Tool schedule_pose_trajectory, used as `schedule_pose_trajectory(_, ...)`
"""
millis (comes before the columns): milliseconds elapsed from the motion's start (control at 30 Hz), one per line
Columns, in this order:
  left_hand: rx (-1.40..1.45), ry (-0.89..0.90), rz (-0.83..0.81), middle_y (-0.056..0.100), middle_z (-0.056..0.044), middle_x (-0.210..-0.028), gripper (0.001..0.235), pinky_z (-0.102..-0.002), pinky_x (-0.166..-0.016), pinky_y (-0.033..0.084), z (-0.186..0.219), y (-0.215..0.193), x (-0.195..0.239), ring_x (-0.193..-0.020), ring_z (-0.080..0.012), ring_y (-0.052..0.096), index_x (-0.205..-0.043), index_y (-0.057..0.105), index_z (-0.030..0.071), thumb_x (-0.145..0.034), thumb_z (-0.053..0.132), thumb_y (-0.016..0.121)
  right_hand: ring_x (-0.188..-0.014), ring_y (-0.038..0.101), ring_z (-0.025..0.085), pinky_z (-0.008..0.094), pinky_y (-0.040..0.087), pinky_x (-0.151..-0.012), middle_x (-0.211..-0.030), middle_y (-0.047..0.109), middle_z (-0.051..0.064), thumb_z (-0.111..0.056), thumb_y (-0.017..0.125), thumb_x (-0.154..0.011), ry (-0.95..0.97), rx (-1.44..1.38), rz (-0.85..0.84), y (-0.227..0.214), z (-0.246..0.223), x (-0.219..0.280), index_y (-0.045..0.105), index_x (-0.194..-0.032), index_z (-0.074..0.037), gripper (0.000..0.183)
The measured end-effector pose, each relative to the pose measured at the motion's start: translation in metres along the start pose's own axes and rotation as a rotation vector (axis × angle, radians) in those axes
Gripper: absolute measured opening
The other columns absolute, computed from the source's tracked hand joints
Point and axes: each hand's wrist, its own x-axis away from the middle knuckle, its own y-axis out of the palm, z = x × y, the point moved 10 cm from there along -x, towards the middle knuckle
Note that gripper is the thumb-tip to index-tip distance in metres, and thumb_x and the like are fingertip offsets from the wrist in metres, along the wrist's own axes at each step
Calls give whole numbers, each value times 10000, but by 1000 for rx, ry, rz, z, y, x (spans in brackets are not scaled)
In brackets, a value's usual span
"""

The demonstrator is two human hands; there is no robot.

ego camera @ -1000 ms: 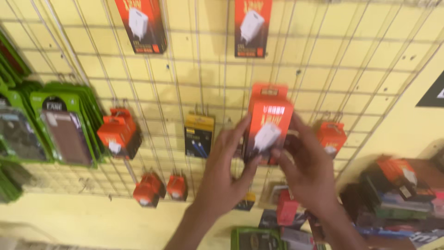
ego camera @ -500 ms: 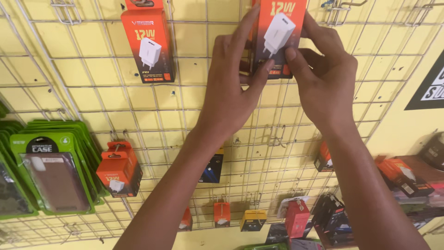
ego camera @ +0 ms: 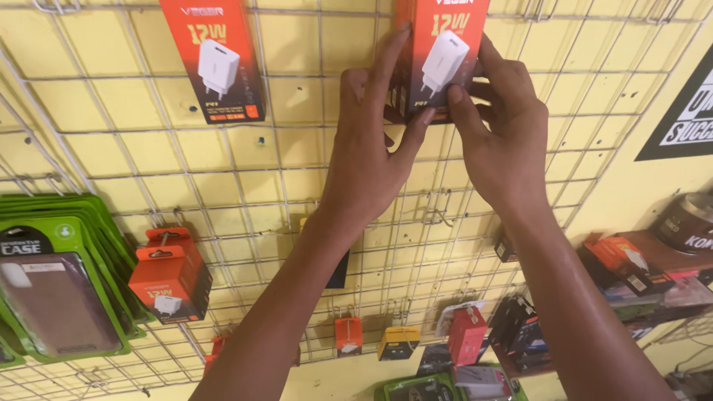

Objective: The person picks up packaged phone cases from a white plastic chair, wipes them with a cloth, and hangs them on a wall-mounted wire rack. The person then picks up small boxes of chargers and cables, wipes them, and hangs them on the same rack.

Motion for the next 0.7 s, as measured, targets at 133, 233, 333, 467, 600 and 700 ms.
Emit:
schedule_pose_trajectory(133,18,-52,-26,471,-72,-1216,812,-259,-692,562,1,4,7,-1002,-142,638,-1631,194,255,-1051,119,745,-1212,690,202,320,603,-902,-1307,576,112,0,667,-1077,-16,287,2,-2,-10,9,512,-1562,-45,511)
schedule_pose_trajectory(233,-28,-74,-29,475,-76,-1255,843,-253,-694,568,0,4,13,-984,-144,629,-1662,188,241,-1048,137,757,-1242,659,206,320,584,-917,-1331,571,117,-18,677,-1083,-7,262,-14,-5,-11,18,495,-1575,-44,526)
schedule_pose_trajectory(333,-51,-100,-20,471,-83,-1279,815,-253,-718,576,0,4,28,-993,-131,639,-1631,188,221,-1053,155,759,-1287,632,196,309,578,-960,-1398,565,107,-36,654,-1110,40,238,-40,-16,-2,38,475,-1602,-53,524)
schedule_pose_trajectory(467,-20,-238,-35,503,-84,-1299,751,-270,-779,562,4,1,73,-979,-119,642,-1596,233,165,-1062,148,760,-1296,626,166,292,570,-992,-1390,573,102,-63,639,-1104,189,257,-90,-37,23,85,533,-1563,-81,472)
schedule_pose_trajectory(600,41,-441,-106,546,-100,-1299,672,-278,-791,565,3,20,131,-1023,-154,627,-1559,375,100,-1015,126,768,-1170,604,147,274,533,-955,-1379,601,100,-73,626,-1055,342,145,-161,-56,56,154,606,-1403,-65,350)
schedule_pose_trajectory(700,148,-607,-122,545,-96,-1255,567,-274,-753,563,0,46,196,-974,-140,662,-1469,462,72,-974,114,736,-895,593,217,340,490,-756,-1070,666,151,-90,636,-1049,783,92,-192,-80,115,242,663,-1384,-82,336)
